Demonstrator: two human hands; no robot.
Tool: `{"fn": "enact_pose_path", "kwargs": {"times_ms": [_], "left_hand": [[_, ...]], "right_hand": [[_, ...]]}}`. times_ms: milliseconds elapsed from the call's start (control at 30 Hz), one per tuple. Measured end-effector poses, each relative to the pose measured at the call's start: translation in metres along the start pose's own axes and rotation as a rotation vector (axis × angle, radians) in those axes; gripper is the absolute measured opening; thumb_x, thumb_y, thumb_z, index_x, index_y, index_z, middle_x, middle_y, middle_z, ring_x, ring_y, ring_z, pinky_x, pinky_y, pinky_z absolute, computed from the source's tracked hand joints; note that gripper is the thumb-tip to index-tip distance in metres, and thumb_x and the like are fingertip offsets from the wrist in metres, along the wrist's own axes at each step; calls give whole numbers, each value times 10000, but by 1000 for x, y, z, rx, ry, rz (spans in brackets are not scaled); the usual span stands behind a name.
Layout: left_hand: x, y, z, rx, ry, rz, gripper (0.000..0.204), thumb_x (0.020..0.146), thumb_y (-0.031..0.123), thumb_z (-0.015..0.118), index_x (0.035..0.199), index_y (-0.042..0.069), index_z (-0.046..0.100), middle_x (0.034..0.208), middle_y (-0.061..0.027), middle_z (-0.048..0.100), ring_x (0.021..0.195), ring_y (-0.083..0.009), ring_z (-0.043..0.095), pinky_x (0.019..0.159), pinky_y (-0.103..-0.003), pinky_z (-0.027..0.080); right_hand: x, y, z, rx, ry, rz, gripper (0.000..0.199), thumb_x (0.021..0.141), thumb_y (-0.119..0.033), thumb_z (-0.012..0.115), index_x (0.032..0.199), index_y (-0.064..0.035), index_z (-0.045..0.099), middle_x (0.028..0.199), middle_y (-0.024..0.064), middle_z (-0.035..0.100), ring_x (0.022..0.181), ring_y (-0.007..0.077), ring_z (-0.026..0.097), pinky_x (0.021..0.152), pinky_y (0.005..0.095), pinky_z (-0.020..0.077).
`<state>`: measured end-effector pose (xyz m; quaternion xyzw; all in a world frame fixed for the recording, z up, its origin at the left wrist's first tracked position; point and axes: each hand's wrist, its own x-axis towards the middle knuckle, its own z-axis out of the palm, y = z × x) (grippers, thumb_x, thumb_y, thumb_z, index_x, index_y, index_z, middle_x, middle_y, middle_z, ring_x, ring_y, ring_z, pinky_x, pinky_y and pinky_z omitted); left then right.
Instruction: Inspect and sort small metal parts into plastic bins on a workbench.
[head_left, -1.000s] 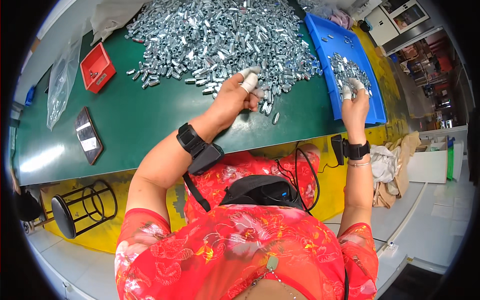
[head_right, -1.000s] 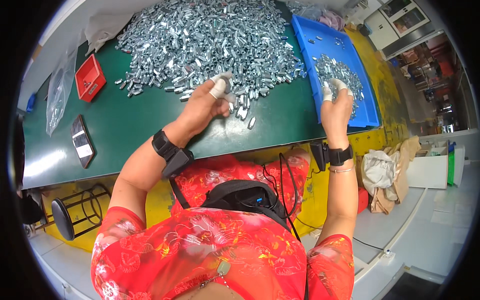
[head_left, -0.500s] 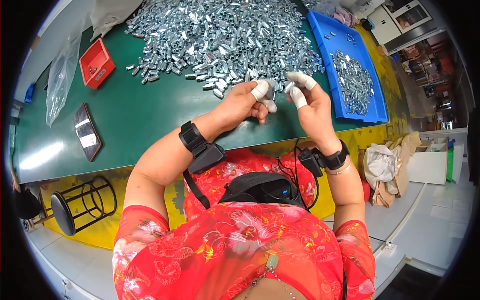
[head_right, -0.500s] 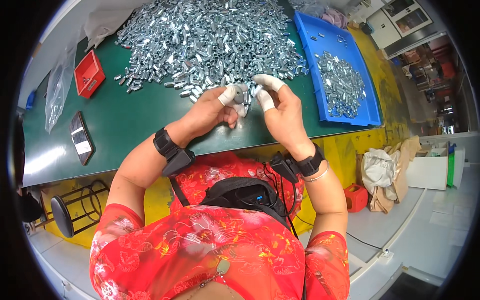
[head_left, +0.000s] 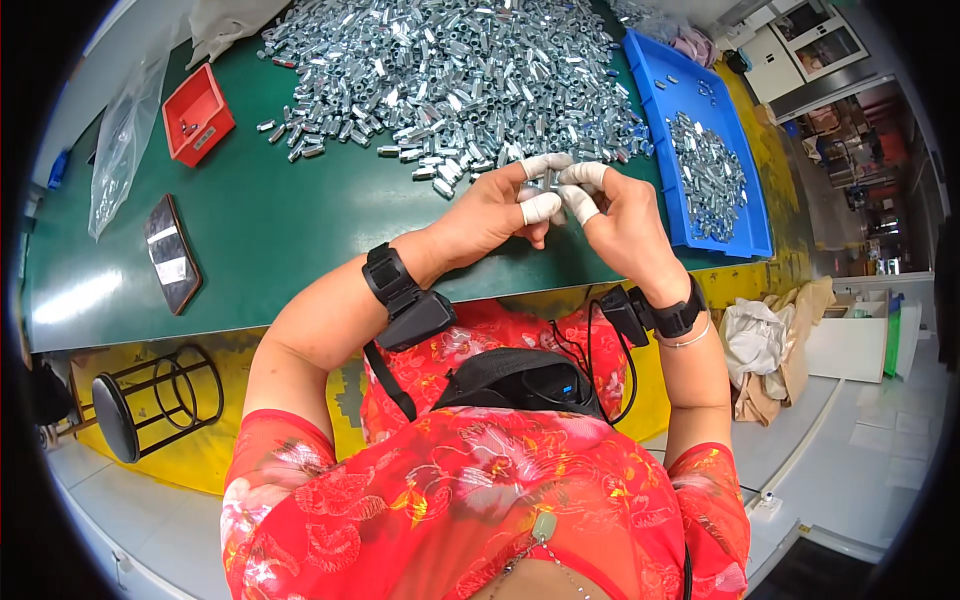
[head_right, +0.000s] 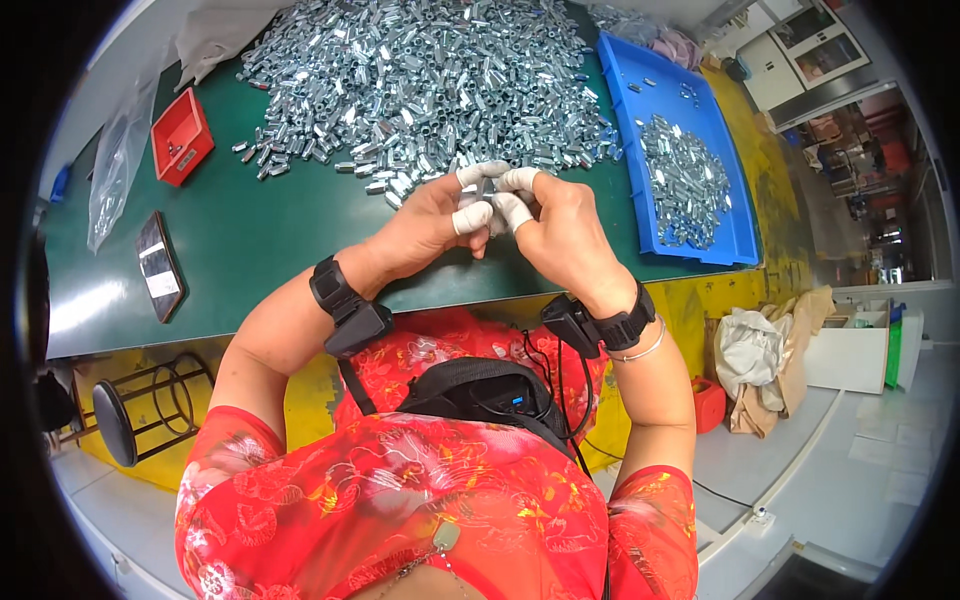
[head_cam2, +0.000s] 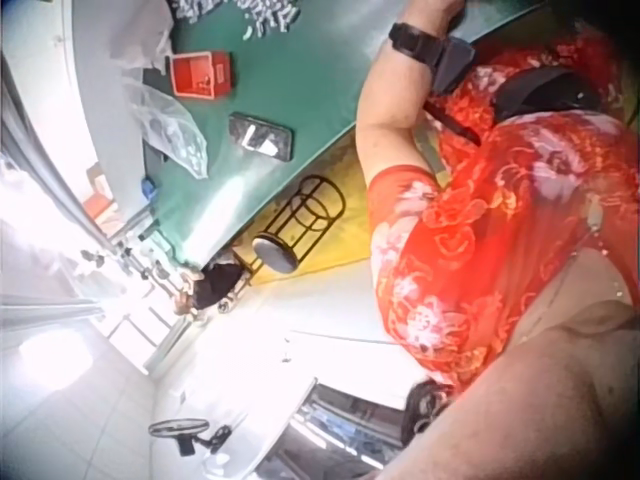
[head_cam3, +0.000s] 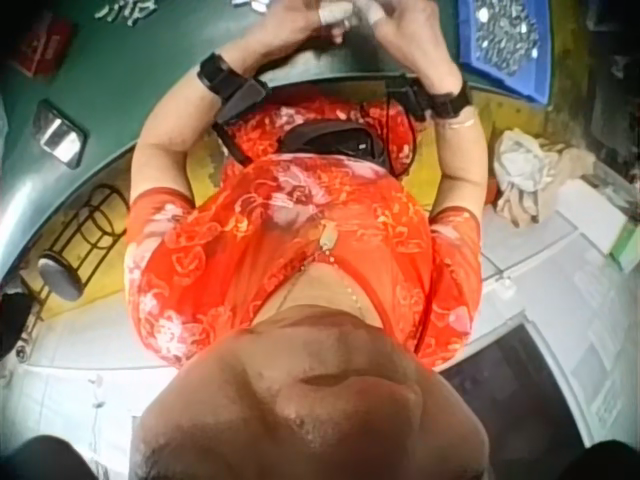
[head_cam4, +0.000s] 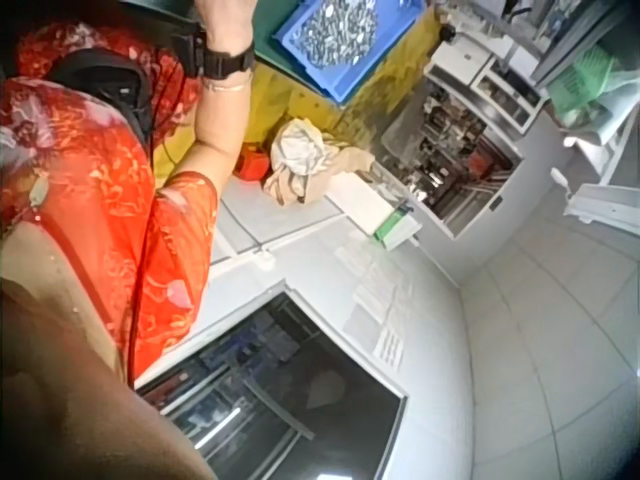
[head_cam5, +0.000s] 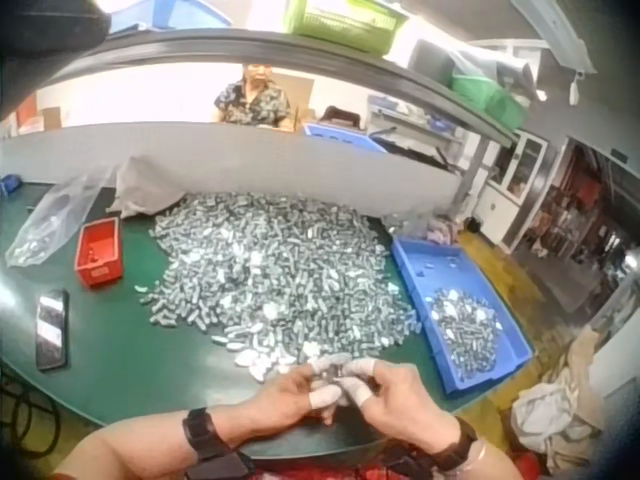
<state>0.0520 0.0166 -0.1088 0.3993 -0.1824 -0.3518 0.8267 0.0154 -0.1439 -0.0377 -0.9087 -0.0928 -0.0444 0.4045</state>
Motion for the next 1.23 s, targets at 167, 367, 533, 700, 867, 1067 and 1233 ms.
{"fn": "enact_pose_path", "kwargs": {"times_ms": [167, 367, 533, 700, 867, 1067, 1233], "left_hand": [[1, 0, -2, 134, -6, 88, 529, 868, 165, 574, 1340, 74, 354, 867, -25, 559, 670, -94, 525, 639, -242, 464], [-2, 0, 4, 337, 15, 164, 522, 869, 158, 567, 1338, 62, 360, 842, -24, 566, 672, -89, 527, 640, -237, 460], [-2, 0, 8, 327, -17, 166, 483, 885, 171, 545, 1321, 58, 372, 800, -26, 561, 653, -83, 529, 605, -231, 457], [4, 7, -18, 95, 286, 52, 420, 892, 189, 539, 1264, 40, 415, 758, -47, 564, 559, -82, 506, 521, -228, 446], [10, 2, -4, 135, 411, 113, 406, 895, 198, 538, 1242, 23, 421, 738, -66, 567, 503, -87, 483, 489, -230, 446], [7, 1, -13, 195, 358, 101, 424, 911, 234, 514, 1281, 68, 389, 794, -50, 569, 578, -73, 496, 553, -233, 462], [4, 3, -11, 161, 287, 58, 430, 911, 227, 512, 1294, 83, 379, 801, -64, 583, 604, -78, 525, 564, -237, 471]], "right_hand": [[-1, 4, 8, -71, 68, -12, 149, 844, -113, 566, 867, 25, 617, 658, 136, 641, 594, 201, 637, 539, 310, 475], [-3, 12, 4, 157, -40, 145, 144, 863, -128, 553, 864, 12, 587, 662, 106, 624, 569, 157, 597, 524, 299, 461], [-16, 18, 11, 344, -6, 157, 133, 875, -145, 546, 892, -13, 547, 681, 59, 580, 592, 128, 545, 555, 279, 448], [-13, 50, -33, -124, 419, -69, 104, 894, -129, 527, 945, -40, 541, 804, 15, 551, 725, 86, 484, 654, 226, 420], [-12, 105, -88, -593, 651, 71, 217, 862, -133, 566, 1045, -17, 576, 938, 95, 617, 842, 142, 565, 749, 262, 449], [2, 38, 14, -194, 41, 92, 218, 818, -121, 607, 1004, -6, 608, 836, 117, 649, 750, 187, 624, 698, 287, 485], [9, 44, 23, -243, -48, 70, 260, 818, -110, 597, 1072, -51, 585, 875, 135, 651, 750, 244, 634, 699, 317, 496]]}}
